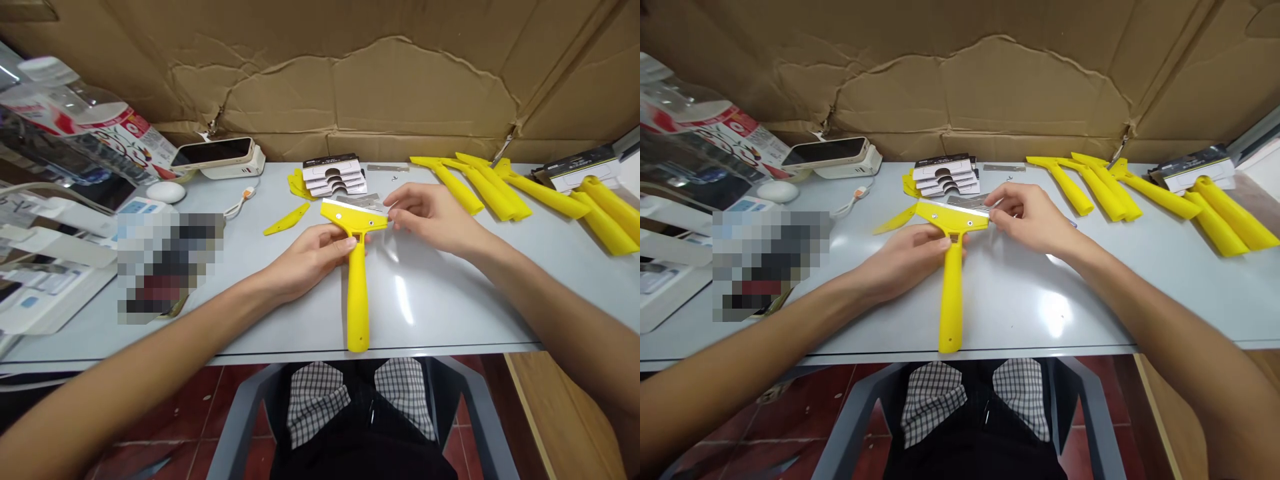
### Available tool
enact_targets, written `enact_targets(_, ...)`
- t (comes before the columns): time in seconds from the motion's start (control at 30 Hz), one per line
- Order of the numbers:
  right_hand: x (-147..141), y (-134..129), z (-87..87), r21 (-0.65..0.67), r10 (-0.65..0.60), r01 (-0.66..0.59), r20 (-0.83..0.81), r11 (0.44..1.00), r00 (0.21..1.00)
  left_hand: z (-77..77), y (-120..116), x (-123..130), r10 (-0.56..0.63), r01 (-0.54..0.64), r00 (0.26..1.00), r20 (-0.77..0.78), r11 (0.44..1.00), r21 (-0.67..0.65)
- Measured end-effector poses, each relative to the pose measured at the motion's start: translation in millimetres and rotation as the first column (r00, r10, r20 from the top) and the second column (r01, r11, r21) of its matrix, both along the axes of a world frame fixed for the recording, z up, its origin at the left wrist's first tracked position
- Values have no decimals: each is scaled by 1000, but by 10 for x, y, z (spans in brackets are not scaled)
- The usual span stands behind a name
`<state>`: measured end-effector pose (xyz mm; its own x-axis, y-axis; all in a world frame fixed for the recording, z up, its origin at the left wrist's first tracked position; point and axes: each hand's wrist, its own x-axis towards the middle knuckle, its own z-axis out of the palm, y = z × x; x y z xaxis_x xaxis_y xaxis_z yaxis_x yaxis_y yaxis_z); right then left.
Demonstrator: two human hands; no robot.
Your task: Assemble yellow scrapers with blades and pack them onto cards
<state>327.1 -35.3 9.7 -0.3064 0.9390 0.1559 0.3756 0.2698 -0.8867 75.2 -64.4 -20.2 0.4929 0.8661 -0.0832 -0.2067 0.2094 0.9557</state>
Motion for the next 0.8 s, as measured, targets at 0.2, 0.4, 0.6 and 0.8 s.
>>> enact_targets(0.2,-44,-25,-24,-130,-22,11,-78,991,997,25,60,-42,123,-121,992,-7,973,-198)
enact_targets(0.4,-87,-80,-33,-52,-41,40,-35,998,999,49,54,-54,10,-8,1000,8,990,-144)
enact_targets(0.6,-107,-67,-56,-249,-17,-24,-163,968,987,70,20,-5,154,-167,980,-126,981,-103)
enact_targets(0.8,-149,-66,-123,-285,-65,-7,-243,959,968,138,-50,-11,340,-308,892,-299,940,149)
